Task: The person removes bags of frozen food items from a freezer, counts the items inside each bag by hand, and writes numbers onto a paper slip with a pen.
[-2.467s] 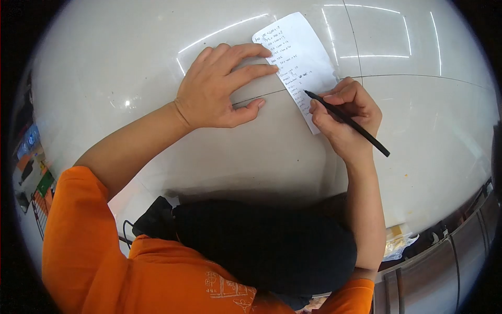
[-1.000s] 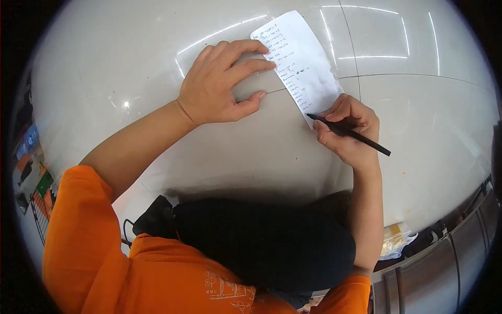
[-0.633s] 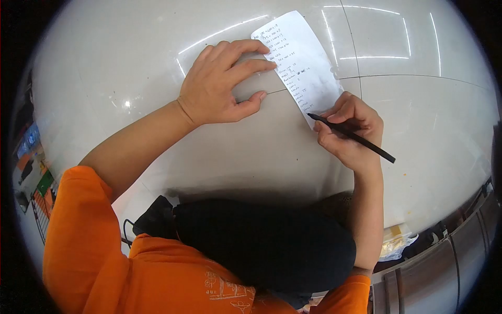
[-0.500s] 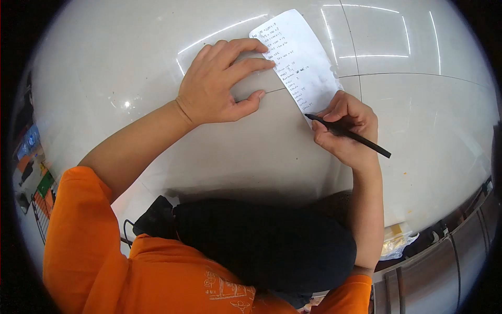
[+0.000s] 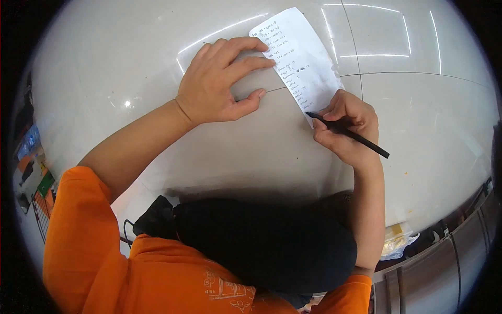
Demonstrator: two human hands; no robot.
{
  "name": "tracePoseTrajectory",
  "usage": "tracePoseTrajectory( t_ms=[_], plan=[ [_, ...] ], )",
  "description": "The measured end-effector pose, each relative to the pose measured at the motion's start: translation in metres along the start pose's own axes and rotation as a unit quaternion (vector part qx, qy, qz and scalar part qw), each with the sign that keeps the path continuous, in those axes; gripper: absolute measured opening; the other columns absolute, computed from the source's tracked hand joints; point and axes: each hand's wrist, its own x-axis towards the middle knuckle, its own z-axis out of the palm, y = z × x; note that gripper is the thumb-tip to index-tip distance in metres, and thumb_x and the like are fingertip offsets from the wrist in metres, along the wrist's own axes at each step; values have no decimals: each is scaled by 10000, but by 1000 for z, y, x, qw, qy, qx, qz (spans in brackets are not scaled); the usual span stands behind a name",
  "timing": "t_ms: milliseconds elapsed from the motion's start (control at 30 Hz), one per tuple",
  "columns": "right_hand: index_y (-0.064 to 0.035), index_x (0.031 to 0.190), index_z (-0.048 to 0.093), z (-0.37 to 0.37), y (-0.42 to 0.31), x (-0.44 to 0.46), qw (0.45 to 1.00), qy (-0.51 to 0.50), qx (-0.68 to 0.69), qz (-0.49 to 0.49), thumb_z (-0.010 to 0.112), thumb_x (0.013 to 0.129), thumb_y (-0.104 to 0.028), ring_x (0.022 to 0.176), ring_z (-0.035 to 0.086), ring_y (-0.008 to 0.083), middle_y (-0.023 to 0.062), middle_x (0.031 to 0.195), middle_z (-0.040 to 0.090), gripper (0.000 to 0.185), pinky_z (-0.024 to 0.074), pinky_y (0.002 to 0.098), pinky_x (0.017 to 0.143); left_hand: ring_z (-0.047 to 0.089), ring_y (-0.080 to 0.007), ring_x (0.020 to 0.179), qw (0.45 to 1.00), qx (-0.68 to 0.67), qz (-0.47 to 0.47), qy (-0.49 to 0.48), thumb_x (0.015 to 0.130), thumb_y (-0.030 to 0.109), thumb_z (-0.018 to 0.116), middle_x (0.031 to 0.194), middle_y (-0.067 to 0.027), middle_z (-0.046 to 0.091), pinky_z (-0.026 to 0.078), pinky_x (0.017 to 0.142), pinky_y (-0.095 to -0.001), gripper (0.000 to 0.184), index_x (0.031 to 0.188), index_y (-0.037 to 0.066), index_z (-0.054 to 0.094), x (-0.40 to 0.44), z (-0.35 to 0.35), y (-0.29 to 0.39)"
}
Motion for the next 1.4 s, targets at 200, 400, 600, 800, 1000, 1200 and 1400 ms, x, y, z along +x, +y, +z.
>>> tracePoseTrajectory(
  t_ms=[200, 400, 600, 800, 1000, 1200, 1400],
  plan=[
    [-22, 716, 511, -2, 1, 0, 1000, -10, -9, -11, 775, 671, 33, 644, 525, 102, 43, 695, 570, 273, 435, 251, 596, 588, -285, 1090, 1000, -2, 0, -1, 699, 199, 774, 1316, -72, 610, 452, 916, -401, 474, 1167, 161, 706, 0, 0, -1],
    [-25, 711, 507, 0, 1, -1, 1000, -3, -6, 4, 776, 671, 20, 642, 524, 108, 43, 693, 567, 276, 431, 255, 596, 587, -283, 1090, 1000, -4, -1, 3, 698, 192, 775, 1319, -69, 608, 457, 914, -400, 468, 1161, 163, 710, -1, 1, -1],
    [-30, 715, 504, 0, 2, 0, 1000, 4, -2, 1, 781, 674, 14, 642, 524, 95, 37, 693, 570, 284, 433, 250, 595, 587, -278, 1093, 1000, -8, -5, 0, 701, 192, 773, 1318, -66, 609, 454, 917, -403, 467, 1163, 164, 710, 0, 0, 0],
    [-31, 715, 500, -1, -2, 0, 1000, 0, 6, 18, 780, 676, 18, 659, 528, 84, 34, 700, 567, 287, 435, 236, 601, 588, -281, 1100, 1000, -2, 2, 1, 705, 195, 774, 1315, -67, 611, 456, 913, -400, 465, 1164, 161, 709, 1, -1, 0],
    [-32, 725, 496, -2, -1, 0, 1000, -12, -3, 11, 776, 668, 28, 656, 505, 80, 26, 702, 550, 293, 426, 238, 595, 586, -278, 1094, 1000, -3, -4, -3, 706, 198, 774, 1315, -64, 611, 456, 912, -398, 470, 1170, 160, 707, 1, -1, 0],
    [-31, 727, 493, -1, 1, 0, 1000, 4, 20, 17, 765, 667, 31, 660, 496, 85, 25, 702, 540, 286, 419, 243, 600, 585, -276, 1094, 1000, 2, -4, -3, 704, 196, 773, 1315, -61, 611, 459, 914, -395, 473, 1172, 163, 706, 1, -1, 0],
    [-33, 719, 493, -1, 1, 0, 1000, 4, 11, 5, 762, 660, 25, 643, 489, 100, 31, 686, 523, 281, 411, 247, 591, 587, -277, 1098, 1000, -1, -4, -2, 706, 190, 771, 1316, -62, 610, 457, 922, -397, 470, 1171, 161, 705, 2, -1, 1]
  ],
)
